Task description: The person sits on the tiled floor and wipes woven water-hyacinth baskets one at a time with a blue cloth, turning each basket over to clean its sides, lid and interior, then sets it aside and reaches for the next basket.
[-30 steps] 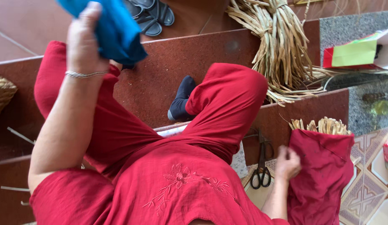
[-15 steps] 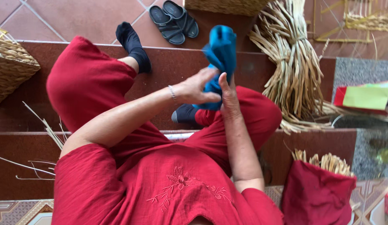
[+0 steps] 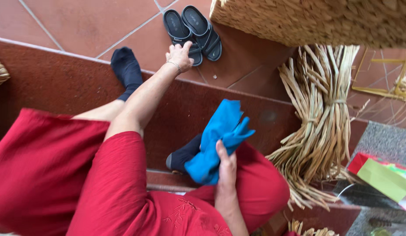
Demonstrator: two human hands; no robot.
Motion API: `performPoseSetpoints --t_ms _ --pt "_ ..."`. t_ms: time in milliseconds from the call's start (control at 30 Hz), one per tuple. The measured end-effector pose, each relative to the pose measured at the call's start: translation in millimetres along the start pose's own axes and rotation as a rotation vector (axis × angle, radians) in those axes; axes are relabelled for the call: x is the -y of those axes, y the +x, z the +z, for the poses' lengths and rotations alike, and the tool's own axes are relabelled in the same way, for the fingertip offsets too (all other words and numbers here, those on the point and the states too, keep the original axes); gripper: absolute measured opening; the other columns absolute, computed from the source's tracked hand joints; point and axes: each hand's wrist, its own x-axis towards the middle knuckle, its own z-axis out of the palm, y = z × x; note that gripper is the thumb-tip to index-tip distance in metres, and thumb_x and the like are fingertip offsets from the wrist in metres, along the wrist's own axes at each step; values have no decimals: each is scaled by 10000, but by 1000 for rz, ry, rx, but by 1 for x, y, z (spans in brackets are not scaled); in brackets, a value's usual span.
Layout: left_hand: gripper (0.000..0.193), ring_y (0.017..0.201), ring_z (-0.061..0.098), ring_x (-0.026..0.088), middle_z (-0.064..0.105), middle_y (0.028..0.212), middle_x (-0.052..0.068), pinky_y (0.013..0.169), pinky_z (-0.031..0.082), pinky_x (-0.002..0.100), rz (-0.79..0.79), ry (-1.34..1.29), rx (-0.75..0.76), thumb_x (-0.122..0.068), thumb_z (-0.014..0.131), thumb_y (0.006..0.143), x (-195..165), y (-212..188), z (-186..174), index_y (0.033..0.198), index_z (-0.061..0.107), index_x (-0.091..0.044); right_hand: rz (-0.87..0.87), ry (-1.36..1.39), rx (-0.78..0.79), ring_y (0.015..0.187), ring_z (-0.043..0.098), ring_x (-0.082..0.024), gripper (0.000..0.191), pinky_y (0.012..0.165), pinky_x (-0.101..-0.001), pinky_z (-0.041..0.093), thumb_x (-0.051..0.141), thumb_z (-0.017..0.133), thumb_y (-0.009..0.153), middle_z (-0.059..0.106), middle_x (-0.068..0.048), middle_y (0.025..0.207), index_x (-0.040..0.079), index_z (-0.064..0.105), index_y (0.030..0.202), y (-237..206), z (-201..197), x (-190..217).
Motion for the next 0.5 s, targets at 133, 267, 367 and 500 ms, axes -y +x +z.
performPoseSetpoints --t_ms 133,267,367,500 --pt "905 1442 271 471 373 1509 272 1150 138 696 -52 81 -94 -240 710 821 -11 67 10 1596 253 -332 91 -22 -44 918 725 -256 660 835 -381 590 416 679 913 711 -177 1116 5 516 1403 3 13 10" --pt "1000 1505 203 509 318 1532 298 1083 5 782 -89 174 -183 -208 753 684 -22 104 24 1558 294 -369 129 26 -99 891 700 -252 708 797 -393 580 431 711 878 700 -174 1082 12 503 1409 11 21 16" --pt "580 1432 300 441 493 1411 237 1146 1 739 -127 100 -92 -279 740 826 -22 111 29 1373 547 -278 200 42 -174 866 692 -253 693 760 -401 576 426 704 854 703 -160 1067 45 507 1398 17 24 18" --pt "304 1272 498 401 656 1228 203 1129 151 727 0 196 -174 -315 694 901 -1 115 15 1181 694 -197 197 62 -165 905 697 -242 659 806 -384 581 412 685 881 700 -155 1090 23 518 1385 21 24 17"
